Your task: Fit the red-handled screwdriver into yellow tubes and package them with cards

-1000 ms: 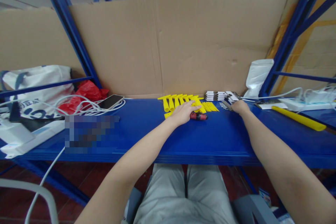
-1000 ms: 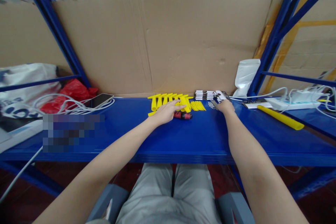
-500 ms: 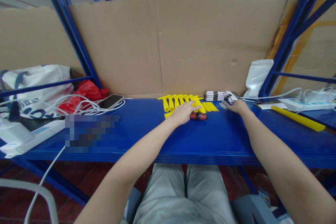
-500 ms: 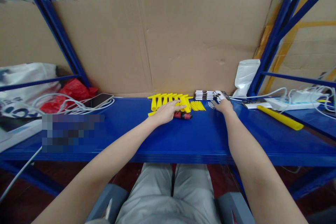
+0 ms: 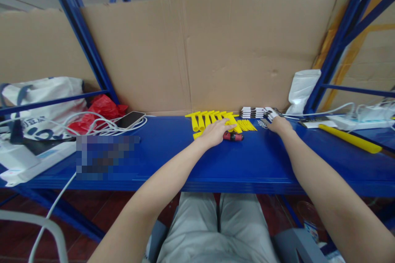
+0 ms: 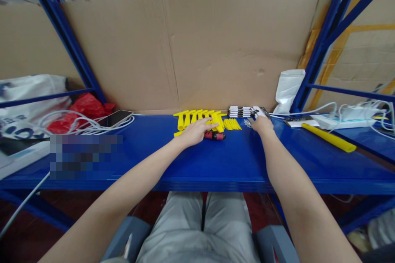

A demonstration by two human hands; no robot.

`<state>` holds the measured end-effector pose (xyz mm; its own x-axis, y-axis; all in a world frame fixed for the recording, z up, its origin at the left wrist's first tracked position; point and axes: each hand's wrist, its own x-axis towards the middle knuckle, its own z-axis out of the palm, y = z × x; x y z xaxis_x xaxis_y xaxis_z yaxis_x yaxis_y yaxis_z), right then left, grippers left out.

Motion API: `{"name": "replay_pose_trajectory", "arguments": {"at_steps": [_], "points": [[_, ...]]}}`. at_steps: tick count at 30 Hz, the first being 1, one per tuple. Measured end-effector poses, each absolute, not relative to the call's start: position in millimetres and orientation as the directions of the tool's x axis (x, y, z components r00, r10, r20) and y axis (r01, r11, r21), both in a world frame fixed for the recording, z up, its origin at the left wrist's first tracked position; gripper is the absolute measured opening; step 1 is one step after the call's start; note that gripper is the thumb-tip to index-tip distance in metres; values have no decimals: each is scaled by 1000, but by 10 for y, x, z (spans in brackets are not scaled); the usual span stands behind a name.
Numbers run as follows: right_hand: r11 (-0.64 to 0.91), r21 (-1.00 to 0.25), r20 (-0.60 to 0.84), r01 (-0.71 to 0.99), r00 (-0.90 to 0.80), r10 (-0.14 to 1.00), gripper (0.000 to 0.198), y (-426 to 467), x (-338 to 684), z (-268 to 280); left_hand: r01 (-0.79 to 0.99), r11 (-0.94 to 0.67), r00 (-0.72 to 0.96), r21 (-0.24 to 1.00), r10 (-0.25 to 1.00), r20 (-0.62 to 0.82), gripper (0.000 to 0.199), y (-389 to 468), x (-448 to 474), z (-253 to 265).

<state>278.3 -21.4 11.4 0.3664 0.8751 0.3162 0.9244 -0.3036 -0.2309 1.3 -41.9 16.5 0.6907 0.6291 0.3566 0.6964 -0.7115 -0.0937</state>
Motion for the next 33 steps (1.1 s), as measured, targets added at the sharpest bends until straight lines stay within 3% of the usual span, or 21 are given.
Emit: {"name": "replay_pose_trajectory", "arguments": {"at_steps": [5,11,17,25,33], "points": [[-417,-234,193,878,462,865,67,-267,2699,190,690,-718,692,-91,620,370,53,-414,11,156],[-428,-186,240,884,463,853,59,-307,2595,275,700,-710,675,-72,626,391,53,-425,17,163],[-82,6,405,997,72,912,39,-270,2437,296,689,-721,680,-67,613,402,58,-425,21,159],[417,110,524,902,-409,747,49,-232,2082,180,681,-731,678,-43,608,414,60,-456,31,184],[571,176,520,802,-568,638,47,-255,1982,187,720,-693,652,-44,652,387,64,-479,26,193]]}}
